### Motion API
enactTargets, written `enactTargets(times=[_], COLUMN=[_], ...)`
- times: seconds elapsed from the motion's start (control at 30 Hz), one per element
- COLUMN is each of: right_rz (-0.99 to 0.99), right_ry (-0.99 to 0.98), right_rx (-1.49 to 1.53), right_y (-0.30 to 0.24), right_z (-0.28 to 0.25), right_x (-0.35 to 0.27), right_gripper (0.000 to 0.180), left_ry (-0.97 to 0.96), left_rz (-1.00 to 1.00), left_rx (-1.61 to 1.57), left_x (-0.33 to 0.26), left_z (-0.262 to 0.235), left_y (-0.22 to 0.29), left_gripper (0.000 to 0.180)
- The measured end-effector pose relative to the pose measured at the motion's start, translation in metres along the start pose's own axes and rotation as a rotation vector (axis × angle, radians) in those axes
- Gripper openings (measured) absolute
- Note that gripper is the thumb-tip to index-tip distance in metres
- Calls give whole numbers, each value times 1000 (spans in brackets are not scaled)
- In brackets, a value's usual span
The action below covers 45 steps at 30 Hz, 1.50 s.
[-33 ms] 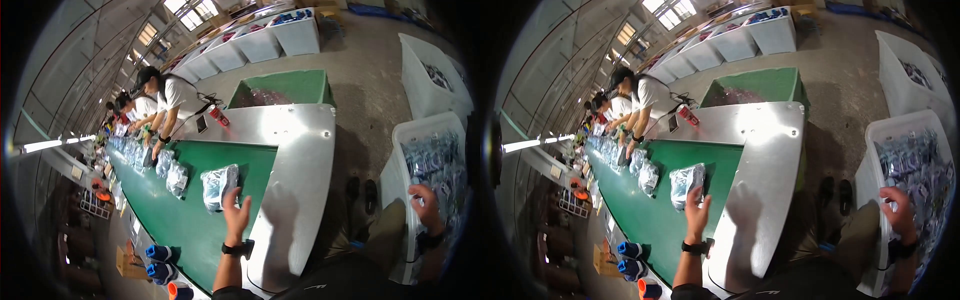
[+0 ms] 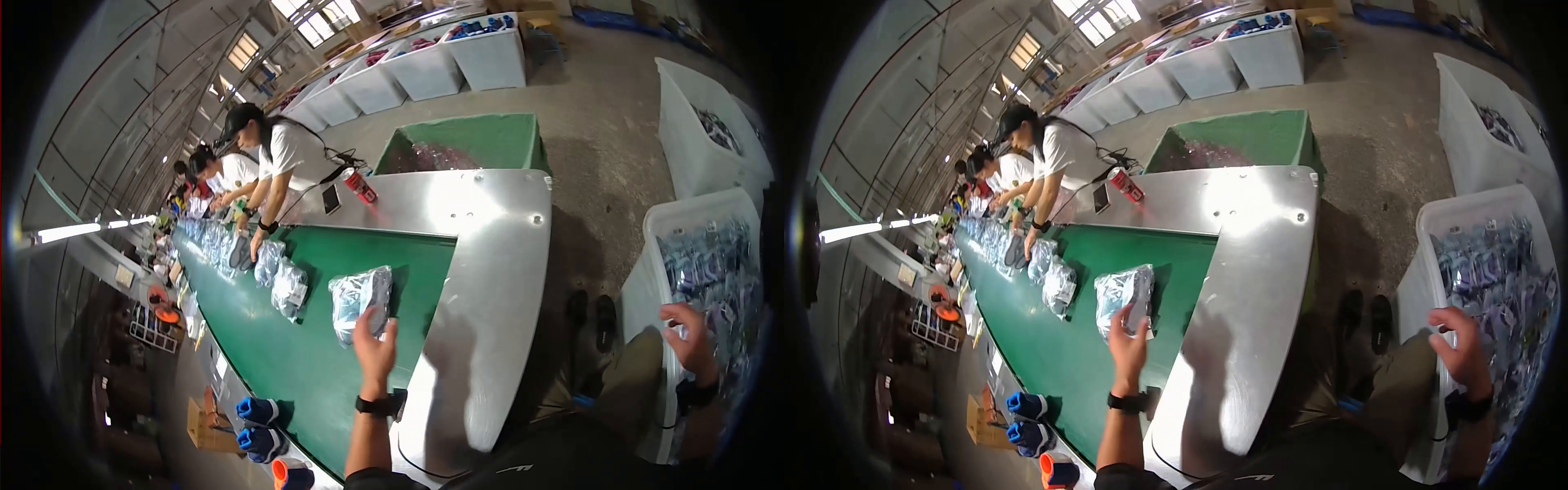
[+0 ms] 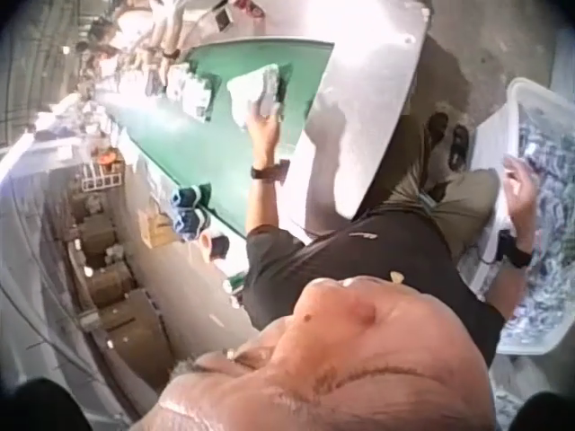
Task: Sort packaged shoes from a large container onto a conveyor belt.
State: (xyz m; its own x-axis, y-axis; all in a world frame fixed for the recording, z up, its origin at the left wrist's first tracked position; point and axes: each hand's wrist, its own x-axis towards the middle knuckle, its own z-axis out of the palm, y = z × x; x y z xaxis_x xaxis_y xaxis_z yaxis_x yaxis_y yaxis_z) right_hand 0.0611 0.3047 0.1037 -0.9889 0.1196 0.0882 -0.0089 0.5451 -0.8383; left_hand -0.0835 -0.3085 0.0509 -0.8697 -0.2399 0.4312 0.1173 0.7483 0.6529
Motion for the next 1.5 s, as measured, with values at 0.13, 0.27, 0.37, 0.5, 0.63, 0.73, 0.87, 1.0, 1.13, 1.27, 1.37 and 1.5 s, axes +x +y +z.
enactTargets(times=[0.13,0.27,0.37,0.5,0.63,0.73,0.87,1.0,1.13,1.27,1.37,1.5], right_rz=[-171,-237,-270,-247,-256,-168,-167,-127,-283,-283,-417,-648], right_ry=[-155,-207,-226,-227,-219,-219,-258,-343,-297,-232,-92,-145], right_rx=[30,-20,-38,-10,-4,27,59,59,52,39,-26,-104], right_y=[-39,-45,-51,-38,-39,-23,-14,-17,-11,-17,-12,-14], right_z=[43,70,83,89,95,88,87,80,78,65,61,66], right_x=[36,50,54,42,37,29,27,32,44,42,33,46], right_gripper=[36,36,36,33,32,33,32,34,36,45,60,83], left_ry=[197,178,129,-228,87,76,-129,-283,-429,-571,-627,-718], left_rz=[-25,-377,-683,-882,-324,-9,-192,-495,-444,-746,-1039,-862], left_rx=[280,206,-158,-563,-463,-319,-476,-709,-599,-956,-933,-824], left_x=[27,55,61,53,-3,-41,-79,-75,-73,-66,-77,-106], left_z=[-54,-48,-45,-16,10,38,27,42,67,85,98,78], left_y=[-103,-180,-215,-147,-99,-20,21,68,92,116,171,239], left_gripper=[58,63,56,24,64,60,49,57,78,70,55,68])
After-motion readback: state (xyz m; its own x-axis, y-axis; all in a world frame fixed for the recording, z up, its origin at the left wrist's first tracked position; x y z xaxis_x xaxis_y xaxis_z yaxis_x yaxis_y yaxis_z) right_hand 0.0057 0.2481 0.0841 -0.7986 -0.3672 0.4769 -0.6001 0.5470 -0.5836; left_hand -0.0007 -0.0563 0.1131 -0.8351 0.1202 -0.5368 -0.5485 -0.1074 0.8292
